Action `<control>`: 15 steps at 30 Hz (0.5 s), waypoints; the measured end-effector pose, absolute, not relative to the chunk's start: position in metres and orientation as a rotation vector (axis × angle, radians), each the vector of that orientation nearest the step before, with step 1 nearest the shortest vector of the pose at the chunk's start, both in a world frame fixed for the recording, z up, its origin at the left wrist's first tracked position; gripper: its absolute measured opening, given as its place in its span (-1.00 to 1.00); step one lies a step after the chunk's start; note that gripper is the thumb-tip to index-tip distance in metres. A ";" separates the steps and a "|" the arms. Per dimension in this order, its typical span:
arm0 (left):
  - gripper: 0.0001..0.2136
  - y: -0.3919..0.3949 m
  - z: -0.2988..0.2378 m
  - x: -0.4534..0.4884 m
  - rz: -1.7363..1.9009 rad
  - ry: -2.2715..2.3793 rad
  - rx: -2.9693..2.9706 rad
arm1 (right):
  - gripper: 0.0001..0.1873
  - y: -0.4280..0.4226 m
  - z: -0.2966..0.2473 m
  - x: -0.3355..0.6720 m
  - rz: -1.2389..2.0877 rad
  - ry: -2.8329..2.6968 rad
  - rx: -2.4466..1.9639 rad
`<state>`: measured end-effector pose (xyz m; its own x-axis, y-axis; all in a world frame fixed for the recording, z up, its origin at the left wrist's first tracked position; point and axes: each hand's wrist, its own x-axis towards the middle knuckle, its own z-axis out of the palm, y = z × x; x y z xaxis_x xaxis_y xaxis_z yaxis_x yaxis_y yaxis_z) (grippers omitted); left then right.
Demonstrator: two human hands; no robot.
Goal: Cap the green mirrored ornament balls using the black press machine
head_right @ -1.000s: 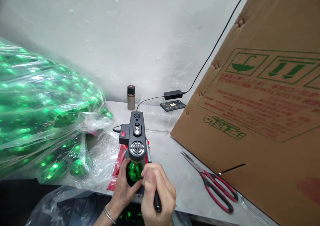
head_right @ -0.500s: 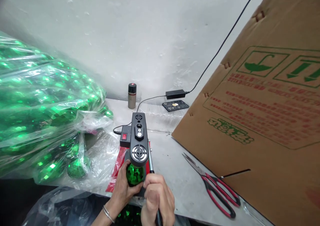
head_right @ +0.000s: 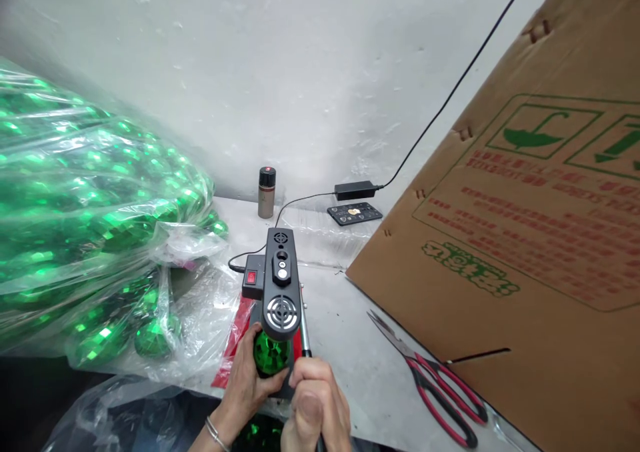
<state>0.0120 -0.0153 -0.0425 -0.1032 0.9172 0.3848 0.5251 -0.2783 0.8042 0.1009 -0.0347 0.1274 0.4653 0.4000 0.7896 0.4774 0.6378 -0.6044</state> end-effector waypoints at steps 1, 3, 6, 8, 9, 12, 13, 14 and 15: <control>-0.22 -0.015 -0.042 0.012 1.350 1.575 1.776 | -0.52 -0.034 0.127 0.101 -0.066 -1.126 -0.928; -0.22 -0.015 -0.041 0.012 1.356 1.574 1.772 | -0.51 -0.034 0.128 0.100 -0.074 -1.122 -0.924; -0.23 -0.014 -0.040 0.012 1.346 1.571 1.772 | -0.51 -0.033 0.129 0.098 -0.067 -1.111 -0.921; -0.23 -0.013 -0.040 0.012 1.334 1.570 1.771 | -0.51 -0.032 0.129 0.098 -0.068 -1.098 -0.905; -0.23 -0.013 -0.040 0.012 1.329 1.569 1.768 | -0.51 -0.031 0.129 0.097 -0.070 -1.089 -0.894; -0.22 -0.013 -0.044 0.013 1.331 1.572 1.755 | -0.50 -0.029 0.128 0.097 -0.068 -1.072 -0.873; -0.21 -0.012 -0.045 0.013 1.336 1.575 1.754 | -0.49 -0.028 0.128 0.098 -0.066 -1.064 -0.865; -0.21 -0.012 -0.047 0.014 1.342 1.575 1.757 | -0.49 -0.027 0.127 0.098 -0.065 -1.053 -0.854; -0.20 -0.012 -0.048 0.014 1.347 1.572 1.763 | -0.49 -0.027 0.127 0.098 -0.063 -1.045 -0.843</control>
